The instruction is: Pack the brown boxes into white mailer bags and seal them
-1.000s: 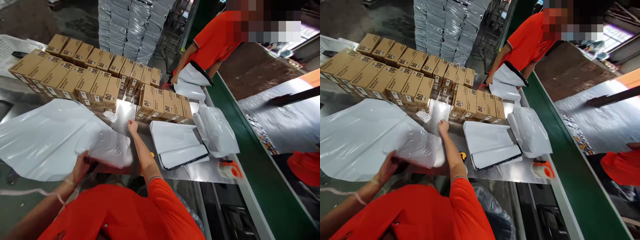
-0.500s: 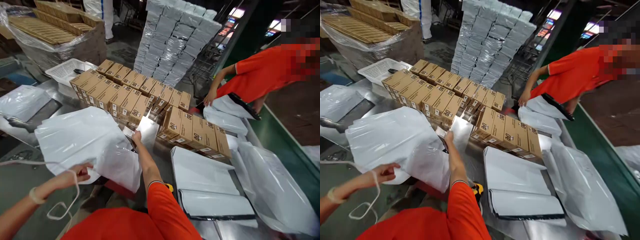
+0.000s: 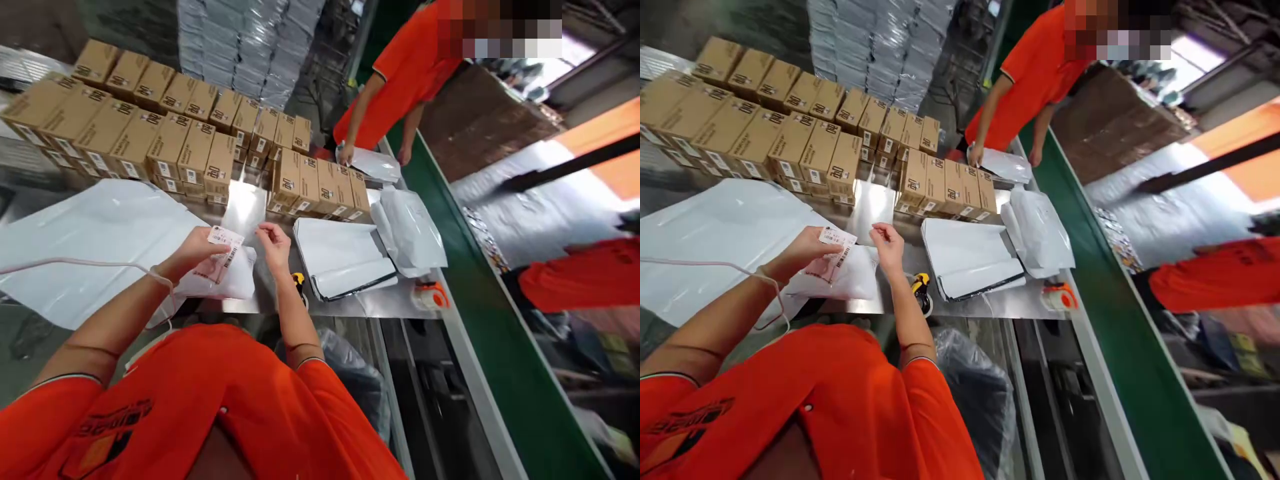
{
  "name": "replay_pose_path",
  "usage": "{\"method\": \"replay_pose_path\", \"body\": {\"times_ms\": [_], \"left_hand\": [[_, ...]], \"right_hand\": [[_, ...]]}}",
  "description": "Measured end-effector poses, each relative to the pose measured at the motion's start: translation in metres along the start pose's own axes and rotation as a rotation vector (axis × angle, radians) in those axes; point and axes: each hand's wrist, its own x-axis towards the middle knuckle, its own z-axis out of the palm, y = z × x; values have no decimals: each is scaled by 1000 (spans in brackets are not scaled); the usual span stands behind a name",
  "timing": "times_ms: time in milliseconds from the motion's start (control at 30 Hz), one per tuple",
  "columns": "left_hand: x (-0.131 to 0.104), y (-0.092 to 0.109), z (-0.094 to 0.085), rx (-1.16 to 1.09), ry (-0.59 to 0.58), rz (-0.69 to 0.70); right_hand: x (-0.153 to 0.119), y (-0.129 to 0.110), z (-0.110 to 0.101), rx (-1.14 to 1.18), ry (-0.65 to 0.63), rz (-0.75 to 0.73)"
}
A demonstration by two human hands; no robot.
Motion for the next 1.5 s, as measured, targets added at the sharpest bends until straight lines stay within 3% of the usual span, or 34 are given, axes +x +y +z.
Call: {"method": "replay_pose_path", "body": {"times_ms": [100,200,500,700,900,967,1067,1100,1167,1233,1333,1500], "left_hand": [[-4,12,5,-157,-21,-68],[-12,24,10,-148,-82,-79],[-30,34,6,68,-170,97],[-37,37,-4,169,-132,151],[-39,27,-10,238,-169,214],[-39,22,-10,335,-72,320],[-40,5,-9,518,99,617],[-41,-4,-9,563,82,704],[-46,-26,-7,608,-61,786],[-53,-52,-4,612,-211,752],[-65,-86,0,594,-293,635],[-76,-110,1,612,-390,599]], "right_hand": [[-21,-10,-23,54,3,84],[-40,-23,-28,79,-52,133],[-58,-53,-24,-35,-170,-30],[-61,-63,-16,-93,-190,-69],[-59,-67,-9,-58,-206,-55],[-60,-65,-5,15,-222,23],[-68,-54,1,133,-258,183],[-73,-49,4,159,-279,246],[-86,-37,11,197,-322,384],[-103,-25,18,224,-344,541],[-125,-9,28,227,-327,751],[-145,11,41,208,-293,898]]}}
